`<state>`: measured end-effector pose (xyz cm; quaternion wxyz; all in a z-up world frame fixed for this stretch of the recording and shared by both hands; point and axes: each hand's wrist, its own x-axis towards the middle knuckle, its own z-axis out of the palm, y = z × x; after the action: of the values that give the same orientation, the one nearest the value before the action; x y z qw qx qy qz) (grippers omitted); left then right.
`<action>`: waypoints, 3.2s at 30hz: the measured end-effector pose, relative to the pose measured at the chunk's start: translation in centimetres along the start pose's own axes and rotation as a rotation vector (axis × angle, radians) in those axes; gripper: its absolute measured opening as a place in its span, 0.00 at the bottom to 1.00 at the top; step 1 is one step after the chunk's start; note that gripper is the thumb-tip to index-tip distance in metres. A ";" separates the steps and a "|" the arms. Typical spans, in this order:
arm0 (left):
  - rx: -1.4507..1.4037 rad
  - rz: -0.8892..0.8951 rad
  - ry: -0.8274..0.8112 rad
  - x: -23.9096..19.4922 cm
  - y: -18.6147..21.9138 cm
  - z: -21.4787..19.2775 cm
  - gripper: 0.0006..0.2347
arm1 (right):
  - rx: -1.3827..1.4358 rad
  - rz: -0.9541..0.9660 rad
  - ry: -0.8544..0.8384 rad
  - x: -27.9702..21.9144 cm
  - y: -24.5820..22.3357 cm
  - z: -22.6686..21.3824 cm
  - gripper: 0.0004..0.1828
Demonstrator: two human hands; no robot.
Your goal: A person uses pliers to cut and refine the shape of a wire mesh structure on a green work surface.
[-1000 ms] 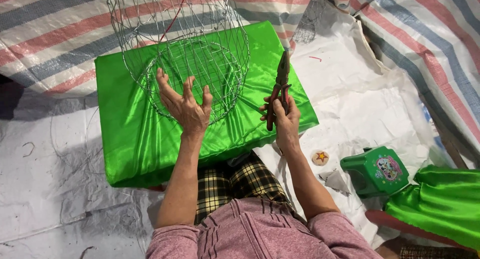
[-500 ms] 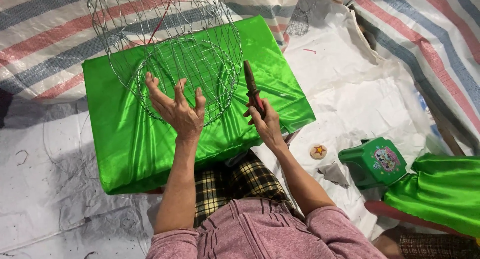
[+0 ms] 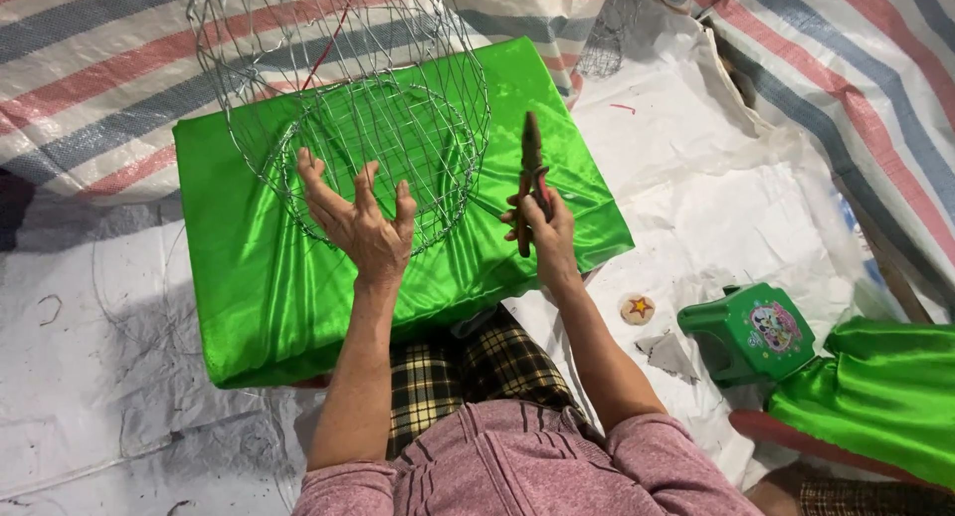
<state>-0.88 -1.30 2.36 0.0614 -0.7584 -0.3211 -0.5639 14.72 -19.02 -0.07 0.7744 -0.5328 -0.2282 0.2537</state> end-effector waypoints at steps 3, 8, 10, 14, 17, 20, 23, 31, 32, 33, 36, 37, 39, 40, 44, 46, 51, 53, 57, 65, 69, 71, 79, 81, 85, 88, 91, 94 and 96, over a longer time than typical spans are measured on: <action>-0.003 -0.002 -0.015 0.3 0.5 -0.2 0.18 | 0.054 -0.014 0.062 2.1 -0.4 -0.9 0.12; -0.099 -0.021 -0.040 -0.2 -0.5 -0.6 0.21 | 0.114 -0.059 0.059 4.4 -1.7 -1.1 0.11; -0.135 -0.032 -0.048 -0.2 -0.8 -1.5 0.23 | 0.122 -0.073 0.049 5.4 -2.1 -0.6 0.10; -0.096 -0.015 0.035 0.0 -2.5 -3.5 0.19 | 0.146 -0.135 0.007 8.9 -1.9 0.3 0.08; -0.131 -0.122 0.076 1.1 -4.6 -4.3 0.16 | 0.141 -0.153 -0.011 11.8 -1.8 0.9 0.08; -0.275 -0.288 0.080 2.3 -7.0 -4.4 0.21 | 0.105 -0.154 -0.024 14.6 -2.2 2.3 0.08; -0.338 -0.394 0.014 3.8 -7.7 -4.2 0.23 | 0.059 -0.150 -0.039 17.0 -2.2 3.8 0.10; -0.280 -0.486 -0.147 4.6 -8.3 -2.2 0.23 | -0.056 -0.101 -0.088 20.8 0.5 5.0 0.14; -0.291 -0.500 -0.144 4.7 -8.4 -1.8 0.22 | -0.039 -0.081 -0.100 20.9 0.7 5.0 0.14; -0.301 -0.513 -0.140 4.7 -8.5 -1.3 0.22 | -0.022 -0.061 -0.115 21.0 0.9 4.9 0.15; -0.332 -0.587 -0.093 5.4 -7.2 -0.7 0.16 | -0.020 -0.070 -0.118 21.0 1.0 5.0 0.15; -0.328 -0.592 -0.088 5.5 -7.2 -0.4 0.16 | -0.022 -0.068 -0.126 21.1 1.2 5.1 0.15; -0.393 -0.623 -0.009 5.5 -7.1 0.2 0.09 | -0.041 -0.085 -0.115 21.1 1.4 5.3 0.16; -0.390 -0.628 -0.004 5.6 -7.2 0.4 0.09 | -0.045 -0.083 -0.123 20.9 1.3 5.4 0.16; -0.470 -0.593 0.130 5.8 -7.0 1.1 0.06 | -0.026 -0.090 -0.062 20.4 1.0 5.9 0.13; -0.481 -0.588 0.164 6.1 -7.2 1.3 0.07 | -0.026 -0.102 -0.060 20.2 0.6 6.3 0.13; -0.454 -0.504 0.162 6.8 -8.4 0.7 0.05 | 0.053 -0.114 -0.014 18.5 -1.1 7.1 0.11; -0.513 -0.515 0.148 7.4 -9.2 0.2 0.06 | 0.081 -0.118 -0.015 17.9 -2.0 7.4 0.11; -0.660 -0.500 0.075 10.0 -10.0 -2.0 0.08 | 0.188 -0.132 -0.038 15.9 -4.7 8.3 0.10; -0.763 -0.493 0.004 14.0 -10.2 -3.5 0.11 | 0.234 -0.155 -0.075 11.2 -10.3 9.1 0.10; -0.833 -0.574 -0.024 14.6 -8.1 -3.8 0.11 | 0.222 -0.192 -0.079 10.9 -12.2 8.3 0.08; -0.846 -0.623 -0.012 13.4 -8.0 -2.9 0.11 | 0.208 -0.216 -0.067 11.8 -12.0 6.7 0.08; -0.954 -0.798 0.068 12.3 -5.1 -2.2 0.13 | 0.071 -0.307 -0.066 9.7 -15.5 5.7 0.07; -0.957 -0.800 0.121 12.8 -4.7 -2.4 0.14 | -0.046 -0.486 0.016 9.8 -15.0 5.8 0.08; -0.934 -0.791 0.179 13.5 -5.5 -4.0 0.17 | -0.048 -0.469 0.139 9.8 -10.3 3.8 0.08; -1.148 -0.675 0.054 13.7 -6.9 -5.5 0.15 | -0.048 -0.309 0.197 9.3 -2.6 1.4 0.16; -1.171 -0.656 0.049 13.9 -7.4 -5.7 0.16 | -0.136 -0.044 0.181 7.4 4.0 0.5 0.11; -1.135 -0.608 0.034 14.7 -7.1 -6.4 0.17 | -0.073 -0.010 0.164 6.2 6.4 0.4 0.06; -1.058 -0.622 0.003 14.5 -7.8 -7.0 0.18 | -0.162 -0.098 0.206 5.9 6.6 -0.5 0.07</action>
<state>-8.66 7.70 15.70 -0.4903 -0.5559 -0.2036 -0.6396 18.62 -13.64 -5.94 0.7596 -0.6050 -0.1931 0.1402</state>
